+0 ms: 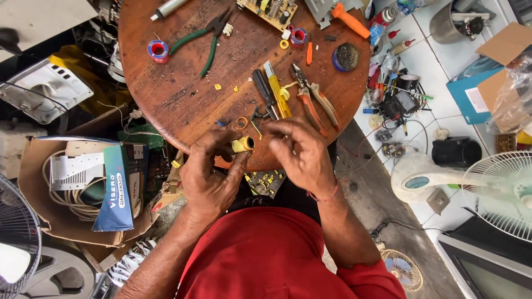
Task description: Wrapping a small electronic component with yellow insulating tape on a repair workbench.
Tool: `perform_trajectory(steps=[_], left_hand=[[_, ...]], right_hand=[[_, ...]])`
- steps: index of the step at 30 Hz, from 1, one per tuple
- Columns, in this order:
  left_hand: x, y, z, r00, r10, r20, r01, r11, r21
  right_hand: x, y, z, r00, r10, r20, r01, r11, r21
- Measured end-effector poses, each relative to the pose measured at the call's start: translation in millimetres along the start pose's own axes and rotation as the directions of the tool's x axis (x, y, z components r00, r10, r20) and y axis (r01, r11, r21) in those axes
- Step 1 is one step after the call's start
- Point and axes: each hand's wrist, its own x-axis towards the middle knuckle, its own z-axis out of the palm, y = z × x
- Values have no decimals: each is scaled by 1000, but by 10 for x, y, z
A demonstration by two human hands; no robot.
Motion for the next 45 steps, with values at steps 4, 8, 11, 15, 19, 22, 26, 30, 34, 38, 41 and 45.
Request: perform_trajectory(steps=[4, 8, 11, 15, 19, 22, 26, 30, 34, 38, 41, 45], left_hand=[[-33, -14, 28, 996, 68, 62, -80, 970, 230], [-95, -181, -21, 962, 244, 123, -272, 821, 502], [-39, -115, -13, 924, 355, 143, -376, 773, 510], [-59, -200, 38, 887, 439, 146, -458, 788, 412], [54, 10, 18, 863, 471, 184, -500, 747, 437], [44, 20, 24, 879, 443, 178, -476, 789, 389], [21, 45, 16, 975, 189, 114, -210, 951, 225], [27, 3, 3, 941, -217, 259, 284, 924, -255], [24, -78, 17, 861, -355, 365, 504, 695, -512], [13, -124, 47, 738, -504, 450, 652, 359, -668], [-13, -104, 74, 694, -572, 437, 651, 241, -720], [-6, -52, 110, 675, -603, 427, 632, 173, -755]], right_hand=[[124, -441, 29, 988, -154, -29, 156, 983, 93], [144, -532, 20, 973, -216, 83, 223, 971, -81], [178, -637, 18, 956, -275, 101, 292, 925, -241], [220, -718, -10, 931, -330, 155, 364, 836, -409], [164, -564, 4, 940, -326, 104, 342, 891, -298], [68, -469, 58, 963, -249, 100, 264, 948, -176], [8, -385, 116, 969, -248, -3, 248, 969, 1], [-45, -260, 76, 987, -162, -16, 161, 957, 240], [-76, -208, 52, 982, -182, -52, 189, 960, 208], [-118, -149, 74, 978, -198, -65, 208, 946, 248], [-134, -144, 60, 980, -188, -61, 197, 935, 294], [-142, -134, 62, 983, -175, -50, 180, 908, 377]])
